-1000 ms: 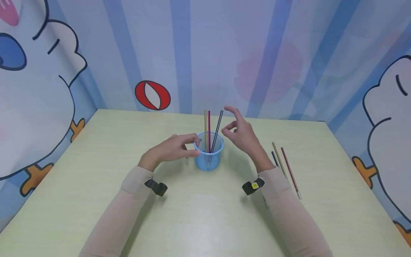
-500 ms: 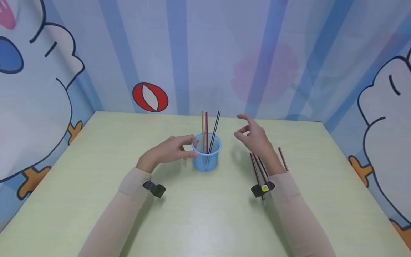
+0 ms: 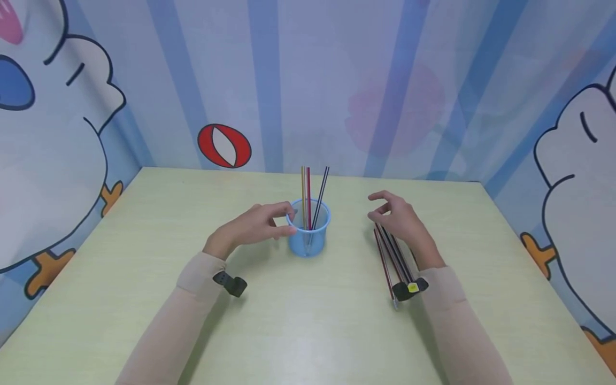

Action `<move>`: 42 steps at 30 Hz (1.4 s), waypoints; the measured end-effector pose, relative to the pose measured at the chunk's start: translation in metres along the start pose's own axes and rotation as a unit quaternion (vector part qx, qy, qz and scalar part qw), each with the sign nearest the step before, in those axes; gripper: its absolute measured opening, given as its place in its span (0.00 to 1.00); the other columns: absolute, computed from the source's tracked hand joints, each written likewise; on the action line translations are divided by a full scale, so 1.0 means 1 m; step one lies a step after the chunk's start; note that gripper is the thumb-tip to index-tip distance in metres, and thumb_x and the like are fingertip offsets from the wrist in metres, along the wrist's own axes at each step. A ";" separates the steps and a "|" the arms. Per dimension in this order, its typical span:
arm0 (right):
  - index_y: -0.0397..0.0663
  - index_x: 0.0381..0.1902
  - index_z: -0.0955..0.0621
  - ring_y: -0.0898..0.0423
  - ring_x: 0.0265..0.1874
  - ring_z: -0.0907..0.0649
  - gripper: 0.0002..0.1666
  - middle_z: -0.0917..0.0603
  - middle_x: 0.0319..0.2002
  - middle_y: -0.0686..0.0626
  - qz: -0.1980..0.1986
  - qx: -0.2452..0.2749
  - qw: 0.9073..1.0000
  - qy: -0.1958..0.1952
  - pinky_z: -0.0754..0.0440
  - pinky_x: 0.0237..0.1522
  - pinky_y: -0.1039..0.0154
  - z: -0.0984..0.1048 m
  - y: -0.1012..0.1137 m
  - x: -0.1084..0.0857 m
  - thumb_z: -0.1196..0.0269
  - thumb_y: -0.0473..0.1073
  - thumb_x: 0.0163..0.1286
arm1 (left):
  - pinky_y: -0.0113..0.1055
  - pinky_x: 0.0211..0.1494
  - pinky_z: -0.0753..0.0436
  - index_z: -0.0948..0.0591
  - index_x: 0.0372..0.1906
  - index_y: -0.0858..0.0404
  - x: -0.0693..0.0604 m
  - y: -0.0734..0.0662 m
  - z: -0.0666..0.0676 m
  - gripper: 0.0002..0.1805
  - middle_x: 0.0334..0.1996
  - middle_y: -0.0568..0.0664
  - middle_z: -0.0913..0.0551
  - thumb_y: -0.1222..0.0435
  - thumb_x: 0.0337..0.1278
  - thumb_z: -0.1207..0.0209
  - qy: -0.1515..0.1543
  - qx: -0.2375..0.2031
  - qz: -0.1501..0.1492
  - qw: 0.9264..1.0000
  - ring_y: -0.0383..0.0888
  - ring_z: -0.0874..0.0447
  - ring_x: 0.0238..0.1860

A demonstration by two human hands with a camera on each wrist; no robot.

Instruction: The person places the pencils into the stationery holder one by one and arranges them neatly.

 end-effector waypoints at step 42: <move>0.44 0.61 0.23 0.53 0.22 0.25 0.26 0.21 0.25 0.48 -0.013 -0.159 0.986 0.048 0.26 0.53 0.48 -0.027 -0.019 -0.002 0.33 0.42 0.67 | 0.51 0.53 0.25 0.27 0.49 0.48 0.001 0.002 0.001 0.16 0.66 0.55 0.25 0.48 0.64 0.37 0.002 0.007 0.000 1.000 0.53 0.14 0.39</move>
Point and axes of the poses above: each hand's wrist, its own x-axis towards the middle knuckle, its own z-axis out of the back of the hand, y = z × x, the point moved 2 cm from there along x, towards the middle knuckle
